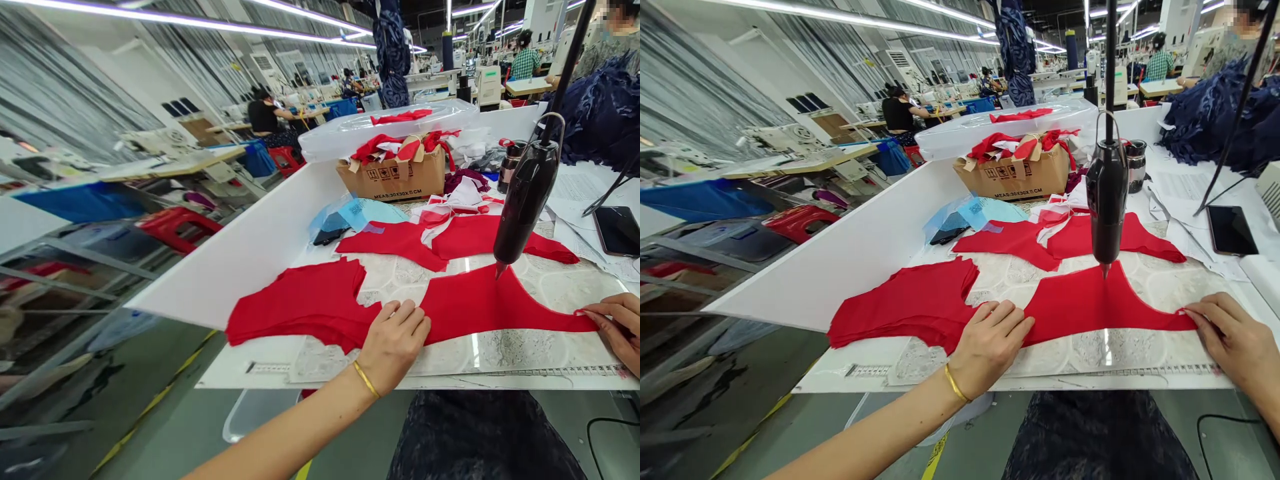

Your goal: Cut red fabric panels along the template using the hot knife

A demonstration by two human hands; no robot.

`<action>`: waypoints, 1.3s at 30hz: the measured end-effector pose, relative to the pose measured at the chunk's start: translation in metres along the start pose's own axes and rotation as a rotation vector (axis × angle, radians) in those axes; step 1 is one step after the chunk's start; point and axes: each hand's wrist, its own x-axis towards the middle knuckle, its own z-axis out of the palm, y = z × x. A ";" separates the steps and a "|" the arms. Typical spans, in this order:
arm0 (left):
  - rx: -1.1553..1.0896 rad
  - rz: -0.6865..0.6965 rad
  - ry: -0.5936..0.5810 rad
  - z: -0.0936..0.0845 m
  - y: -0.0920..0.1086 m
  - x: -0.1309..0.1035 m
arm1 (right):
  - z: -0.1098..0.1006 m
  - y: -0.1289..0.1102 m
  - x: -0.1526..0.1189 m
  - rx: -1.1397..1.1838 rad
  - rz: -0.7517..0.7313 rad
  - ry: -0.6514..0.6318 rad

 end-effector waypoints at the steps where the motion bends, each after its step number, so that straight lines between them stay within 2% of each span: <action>1: -0.003 -0.001 -0.002 -0.001 0.000 0.000 | 0.000 -0.001 0.001 0.015 -0.005 -0.004; 6: 0.012 0.050 -0.007 -0.003 -0.002 -0.003 | -0.005 0.000 0.000 0.101 0.041 -0.059; 12: 0.011 0.109 -0.017 0.000 -0.012 -0.010 | -0.013 0.000 -0.006 0.032 0.075 -0.124; 17: -0.081 0.035 -0.009 -0.005 -0.008 -0.007 | -0.019 -0.001 -0.005 0.016 0.176 -0.039; 21: -0.179 0.097 0.021 -0.002 0.009 0.005 | -0.014 -0.010 0.018 0.114 0.328 0.026; 23: -0.207 0.124 0.005 0.003 0.018 0.007 | -0.010 -0.016 0.030 0.103 0.385 -0.032; 25: -0.216 0.117 -0.016 0.010 0.024 0.005 | -0.008 -0.020 0.036 0.054 0.424 -0.147; 28: -0.237 0.078 -0.037 0.019 0.027 -0.004 | -0.012 -0.016 0.031 0.039 0.470 -0.262; 33: -0.270 0.043 -0.035 0.029 0.026 -0.015 | -0.021 -0.008 0.010 0.147 0.544 -0.299; 39: -0.267 0.032 -0.041 0.027 0.023 -0.016 | -0.015 -0.015 0.002 0.190 0.564 -0.308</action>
